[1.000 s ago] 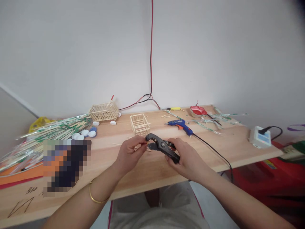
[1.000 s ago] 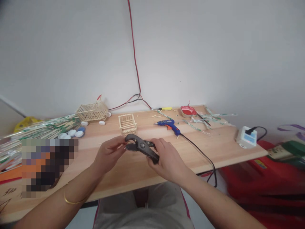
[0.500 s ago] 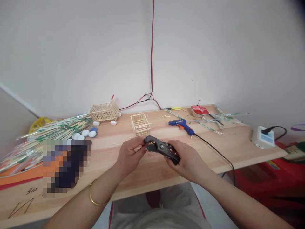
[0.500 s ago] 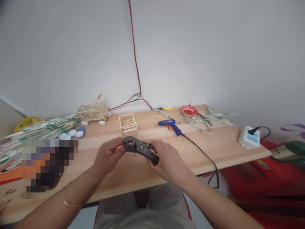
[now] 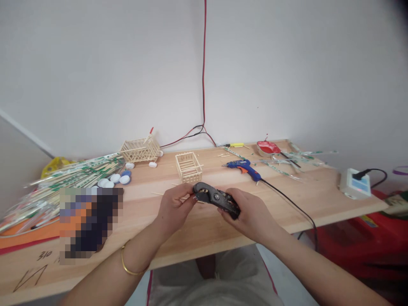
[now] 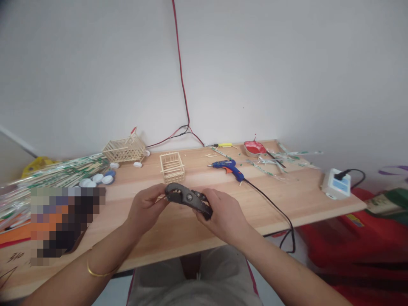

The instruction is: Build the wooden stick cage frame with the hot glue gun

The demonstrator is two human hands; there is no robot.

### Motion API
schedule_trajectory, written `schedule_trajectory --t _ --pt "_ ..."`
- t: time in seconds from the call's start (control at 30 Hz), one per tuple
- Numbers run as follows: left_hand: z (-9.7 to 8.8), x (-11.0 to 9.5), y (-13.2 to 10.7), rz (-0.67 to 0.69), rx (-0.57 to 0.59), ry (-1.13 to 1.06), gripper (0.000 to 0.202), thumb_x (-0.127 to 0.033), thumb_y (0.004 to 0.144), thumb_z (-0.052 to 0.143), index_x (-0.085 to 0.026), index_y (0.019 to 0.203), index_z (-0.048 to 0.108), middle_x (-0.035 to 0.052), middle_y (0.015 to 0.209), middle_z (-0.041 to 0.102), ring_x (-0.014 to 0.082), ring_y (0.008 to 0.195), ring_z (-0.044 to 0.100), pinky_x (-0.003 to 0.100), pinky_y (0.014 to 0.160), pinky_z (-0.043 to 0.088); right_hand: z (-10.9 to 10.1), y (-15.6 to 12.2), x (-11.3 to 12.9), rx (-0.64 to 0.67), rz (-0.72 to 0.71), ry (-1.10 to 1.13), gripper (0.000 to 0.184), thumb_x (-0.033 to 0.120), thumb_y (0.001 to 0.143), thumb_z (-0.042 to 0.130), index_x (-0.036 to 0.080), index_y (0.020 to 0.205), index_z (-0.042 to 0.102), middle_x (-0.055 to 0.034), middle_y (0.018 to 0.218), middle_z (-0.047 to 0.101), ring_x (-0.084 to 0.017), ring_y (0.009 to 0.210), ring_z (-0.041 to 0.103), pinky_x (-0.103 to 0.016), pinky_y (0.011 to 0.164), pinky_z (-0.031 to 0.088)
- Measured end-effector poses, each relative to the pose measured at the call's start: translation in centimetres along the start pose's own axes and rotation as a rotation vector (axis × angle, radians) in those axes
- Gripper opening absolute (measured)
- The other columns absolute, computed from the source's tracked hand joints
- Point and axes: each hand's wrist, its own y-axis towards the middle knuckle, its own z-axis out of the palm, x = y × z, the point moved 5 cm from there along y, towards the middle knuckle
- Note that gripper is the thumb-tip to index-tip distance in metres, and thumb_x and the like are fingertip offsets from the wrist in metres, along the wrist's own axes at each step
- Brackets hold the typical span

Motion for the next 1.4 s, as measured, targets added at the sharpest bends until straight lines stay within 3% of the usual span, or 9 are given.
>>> schedule_trajectory --t 0.47,0.9,1.03,1.2,1.4 --pt "0.3 0.3 0.2 0.022 -0.014 0.043 0.013 -0.019 0.080 0.054 -0.017 0.081 0.067 0.0025 0.081 0.070 0.0149 0.076 0.063 0.023 0.071 0.046 0.1 0.4 -0.2 0.023 -0.045 -0.156 0.034 0.050 0.080 0.053 0.020 0.098 0.055 -0.0069 0.082 0.063 -0.023 0.082 0.059 -0.028 0.064 0.039" --pt "0.7 0.5 0.2 -0.004 -0.006 0.054 0.014 -0.023 0.082 0.055 -0.016 0.076 0.066 0.0026 0.077 0.068 0.0152 0.074 0.062 0.023 0.068 0.045 0.8 0.8 -0.7 0.118 -0.091 -0.247 0.034 0.051 0.084 0.046 0.018 0.088 0.052 -0.0074 0.076 0.064 -0.022 0.072 0.061 -0.027 0.059 0.033" --pt "0.8 0.4 0.2 0.046 -0.022 0.070 0.013 -0.022 0.082 0.056 -0.017 0.076 0.066 0.0021 0.076 0.068 0.0141 0.072 0.061 0.023 0.068 0.045 1.0 0.6 -1.0 0.138 -0.063 -0.176 0.032 0.051 0.084 0.047 0.019 0.079 0.049 -0.0046 0.070 0.061 -0.019 0.066 0.058 -0.025 0.055 0.030" --pt "0.3 0.3 0.2 0.086 -0.098 0.041 0.007 -0.021 0.079 0.060 -0.017 0.077 0.064 0.0010 0.073 0.066 0.0126 0.070 0.060 0.022 0.067 0.046 0.5 0.5 -1.2 0.133 -0.008 0.083 0.033 0.049 0.086 0.044 0.021 0.070 0.041 0.0019 0.060 0.051 -0.014 0.057 0.051 -0.023 0.053 0.030" --pt "0.0 0.1 0.1 0.087 -0.118 -0.003 0.005 -0.020 0.078 0.061 -0.016 0.077 0.063 0.0008 0.071 0.063 0.0117 0.067 0.057 0.022 0.065 0.045 -0.6 0.3 -0.9 0.094 0.006 0.090 0.030 0.045 0.078 0.058 0.021 0.094 0.052 -0.0024 0.082 0.060 -0.019 0.073 0.056 -0.026 0.062 0.037"
